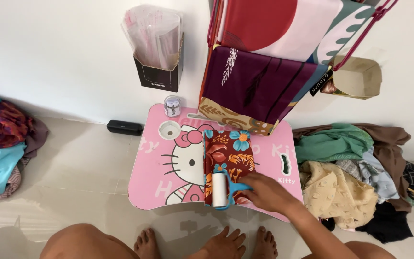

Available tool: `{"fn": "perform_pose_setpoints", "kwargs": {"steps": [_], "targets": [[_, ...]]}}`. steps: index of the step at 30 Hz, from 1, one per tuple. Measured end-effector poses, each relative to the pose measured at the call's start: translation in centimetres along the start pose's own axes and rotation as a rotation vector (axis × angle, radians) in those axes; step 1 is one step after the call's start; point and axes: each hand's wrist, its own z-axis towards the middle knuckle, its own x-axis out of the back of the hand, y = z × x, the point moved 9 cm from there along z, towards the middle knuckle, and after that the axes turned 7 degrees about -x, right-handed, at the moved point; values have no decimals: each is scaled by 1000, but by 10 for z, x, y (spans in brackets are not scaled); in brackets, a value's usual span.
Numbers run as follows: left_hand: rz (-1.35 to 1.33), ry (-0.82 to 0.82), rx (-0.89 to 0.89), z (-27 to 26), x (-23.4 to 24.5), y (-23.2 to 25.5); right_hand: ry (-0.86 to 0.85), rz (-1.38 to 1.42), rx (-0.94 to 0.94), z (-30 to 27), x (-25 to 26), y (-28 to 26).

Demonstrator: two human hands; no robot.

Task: Using a lint roller to clean a patterned hijab on a small table and then folding it neatly.

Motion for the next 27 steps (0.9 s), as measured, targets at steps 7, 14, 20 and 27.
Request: {"fn": "perform_pose_setpoints", "kwargs": {"steps": [7, 14, 20, 27], "targets": [[-81, -58, 42, 1, -6, -7, -132, -48, -153, -3, 3, 36], [41, 402, 25, -14, 92, 4, -66, -80, -468, -44, 52, 81], [173, 617, 101, -27, 154, 6, -64, -70, -590, -66, 54, 88], [40, 337, 234, 2, 87, -34, -235, -98, -531, -49, -2, 70]]}}
